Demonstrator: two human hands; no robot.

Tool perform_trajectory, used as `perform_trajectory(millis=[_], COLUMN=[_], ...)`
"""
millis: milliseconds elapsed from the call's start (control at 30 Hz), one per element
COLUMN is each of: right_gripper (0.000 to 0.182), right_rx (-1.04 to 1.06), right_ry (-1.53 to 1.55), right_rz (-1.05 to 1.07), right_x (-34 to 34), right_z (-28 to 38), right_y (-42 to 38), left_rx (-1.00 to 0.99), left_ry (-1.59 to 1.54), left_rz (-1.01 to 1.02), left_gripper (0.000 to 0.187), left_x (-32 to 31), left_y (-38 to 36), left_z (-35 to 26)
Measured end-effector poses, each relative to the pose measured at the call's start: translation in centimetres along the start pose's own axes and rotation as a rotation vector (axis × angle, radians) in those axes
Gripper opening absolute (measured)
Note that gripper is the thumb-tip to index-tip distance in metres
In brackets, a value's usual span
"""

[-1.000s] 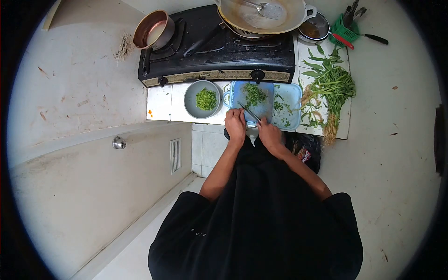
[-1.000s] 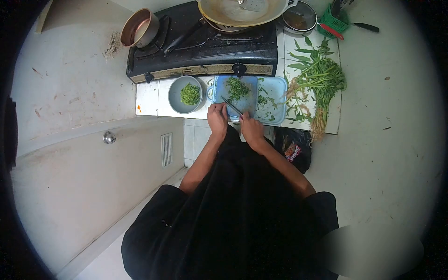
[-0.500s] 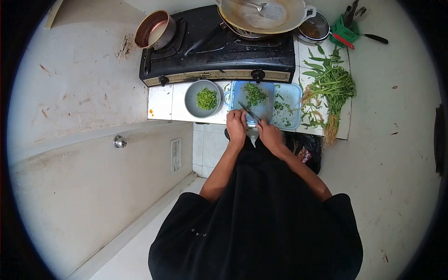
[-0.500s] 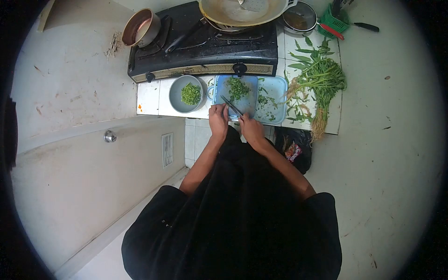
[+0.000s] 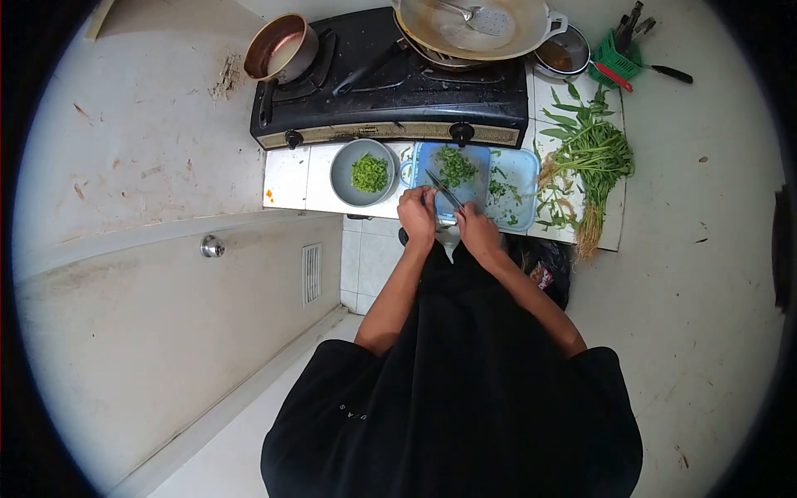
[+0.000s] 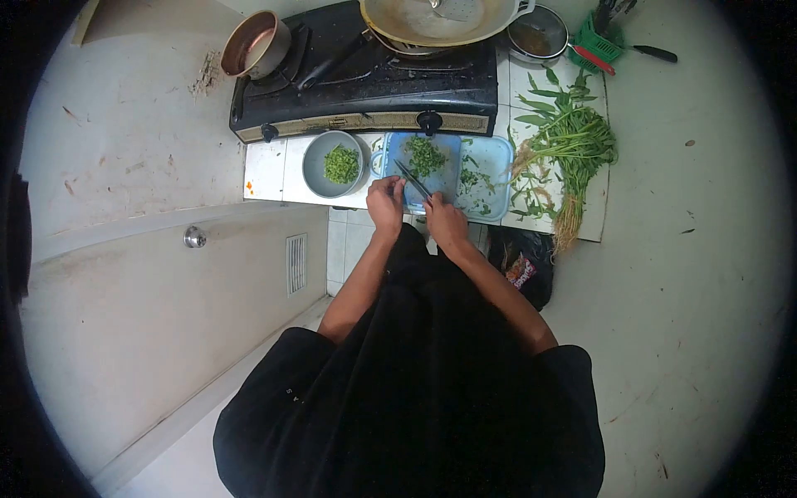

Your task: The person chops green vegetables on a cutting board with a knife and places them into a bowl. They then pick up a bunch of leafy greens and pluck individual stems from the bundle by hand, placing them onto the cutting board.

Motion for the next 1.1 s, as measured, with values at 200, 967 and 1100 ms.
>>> perform_trajectory(millis=[200,967,1100], right_gripper=[0.029,0.033,0.032], right_rx=[-0.006,-0.04,-0.045], right_ry=[-0.047,0.031,-0.023], right_rz=[0.006,0.054,0.023], right_x=[-0.4,-0.3,0.3], right_z=[-0.5,-0.9,-0.6], right_y=[-0.5,-1.1,-1.0], left_rx=[-0.104,0.121,0.055], left_ry=[-0.033,-0.353,-0.126], left_rz=[-0.041,0.07,-0.009], left_gripper=[0.011,0.029,0.02], left_x=[-0.5,-1.6,-0.5], left_y=[0.2,-0.1,-0.4], left_z=[-0.2,1.7,1.4])
Point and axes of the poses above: each hand's wrist, its own y-axis towards the middle knuckle, its own x-axis out of the back of the hand, z = x × y, the point moved 6 cm from there along y, towards the middle knuckle, and after that the axes turned 6 degrees about y, right-handed, at the moved point
